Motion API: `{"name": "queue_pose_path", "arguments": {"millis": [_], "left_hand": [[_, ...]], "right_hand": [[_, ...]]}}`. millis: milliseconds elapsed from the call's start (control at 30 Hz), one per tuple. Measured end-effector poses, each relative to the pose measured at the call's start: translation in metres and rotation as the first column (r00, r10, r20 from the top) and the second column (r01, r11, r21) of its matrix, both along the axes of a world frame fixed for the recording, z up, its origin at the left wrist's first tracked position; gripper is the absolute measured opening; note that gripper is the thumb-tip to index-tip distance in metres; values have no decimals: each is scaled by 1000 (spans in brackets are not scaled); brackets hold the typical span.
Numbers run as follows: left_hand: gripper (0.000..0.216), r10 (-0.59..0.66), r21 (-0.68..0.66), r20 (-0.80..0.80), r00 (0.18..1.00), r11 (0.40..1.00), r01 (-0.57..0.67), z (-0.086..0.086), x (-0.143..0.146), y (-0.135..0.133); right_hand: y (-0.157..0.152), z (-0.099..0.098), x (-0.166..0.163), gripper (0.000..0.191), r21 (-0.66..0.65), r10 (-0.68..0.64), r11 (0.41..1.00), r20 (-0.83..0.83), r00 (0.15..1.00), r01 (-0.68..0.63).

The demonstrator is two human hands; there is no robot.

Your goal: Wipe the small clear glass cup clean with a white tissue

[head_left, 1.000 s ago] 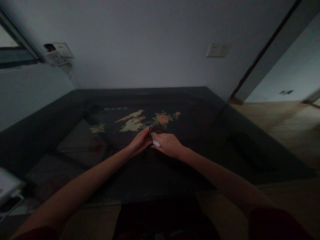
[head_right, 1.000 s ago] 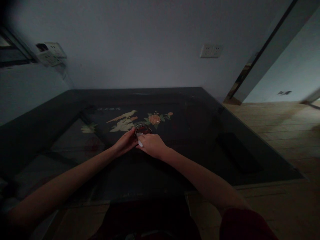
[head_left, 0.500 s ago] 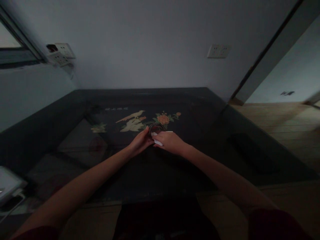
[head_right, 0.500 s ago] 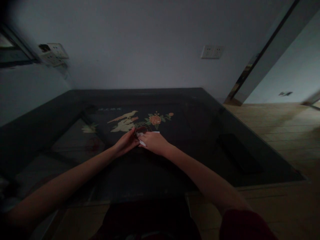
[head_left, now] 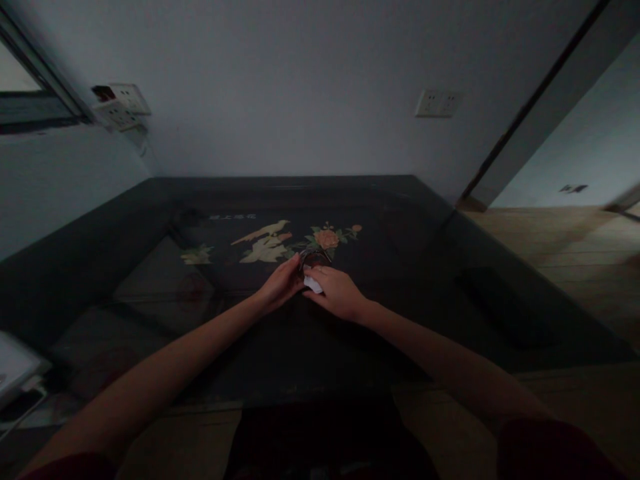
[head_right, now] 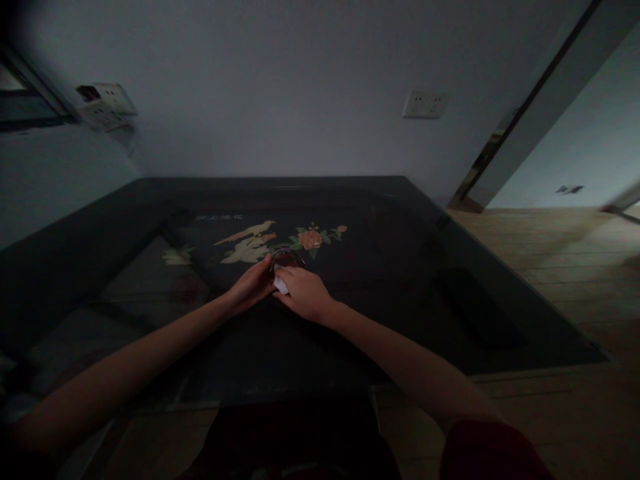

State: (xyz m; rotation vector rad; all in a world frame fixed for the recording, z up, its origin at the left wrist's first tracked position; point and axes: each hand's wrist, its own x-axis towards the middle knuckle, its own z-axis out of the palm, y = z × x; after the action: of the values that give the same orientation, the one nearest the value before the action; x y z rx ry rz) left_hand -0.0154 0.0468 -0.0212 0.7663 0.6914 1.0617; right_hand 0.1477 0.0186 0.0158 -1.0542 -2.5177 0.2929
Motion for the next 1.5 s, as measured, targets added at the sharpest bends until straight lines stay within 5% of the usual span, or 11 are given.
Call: {"name": "queue_pose_path", "arguments": {"millis": [133, 233, 467, 600, 800, 1033, 1233, 1333, 1500], "left_hand": [[29, 52, 20, -8, 999, 998, -52, -1, 3, 0], [30, 52, 36, -3, 999, 998, -52, -1, 4, -1], [32, 18, 28, 2, 1000, 999, -18, 0, 1, -1], [33, -9, -18, -28, 1000, 1000, 8, 6, 1, -3], [34, -18, -53, -33, 999, 998, 16, 12, 2, -6], [33, -15, 27, -43, 999, 1000, 16, 0, 1, -2], [27, 60, 54, -56, 997, 997, -57, 3, 3, -4], [29, 33, 63, -74, 997, 998, -28, 4, 4, -5], [31, -4, 51, -63, 998, 999, 7, -3, 1, -1]], "right_hand": [[-3, -16, -13, 48, -232, -117, 973, -410, 905, 21], [-4, -21, -18, 52, -263, -136, 965, -485, 864, 5], [1, -1, 1, 54, -1, 69, 998, 19, 997, -69], [11, 15, 14, 48, 133, 172, 964, 357, 918, -232], [13, 22, 19, 47, 153, 171, 953, 442, 880, -261], [0, 5, 4, 38, -44, 0, 999, -4, 1000, 0], [-4, -9, -11, 37, -287, -135, 958, -440, 888, 3], [-7, -6, -9, 41, -205, -107, 978, -325, 940, 40], [-3, 8, 3, 43, 43, 61, 996, 210, 976, -72]]}}
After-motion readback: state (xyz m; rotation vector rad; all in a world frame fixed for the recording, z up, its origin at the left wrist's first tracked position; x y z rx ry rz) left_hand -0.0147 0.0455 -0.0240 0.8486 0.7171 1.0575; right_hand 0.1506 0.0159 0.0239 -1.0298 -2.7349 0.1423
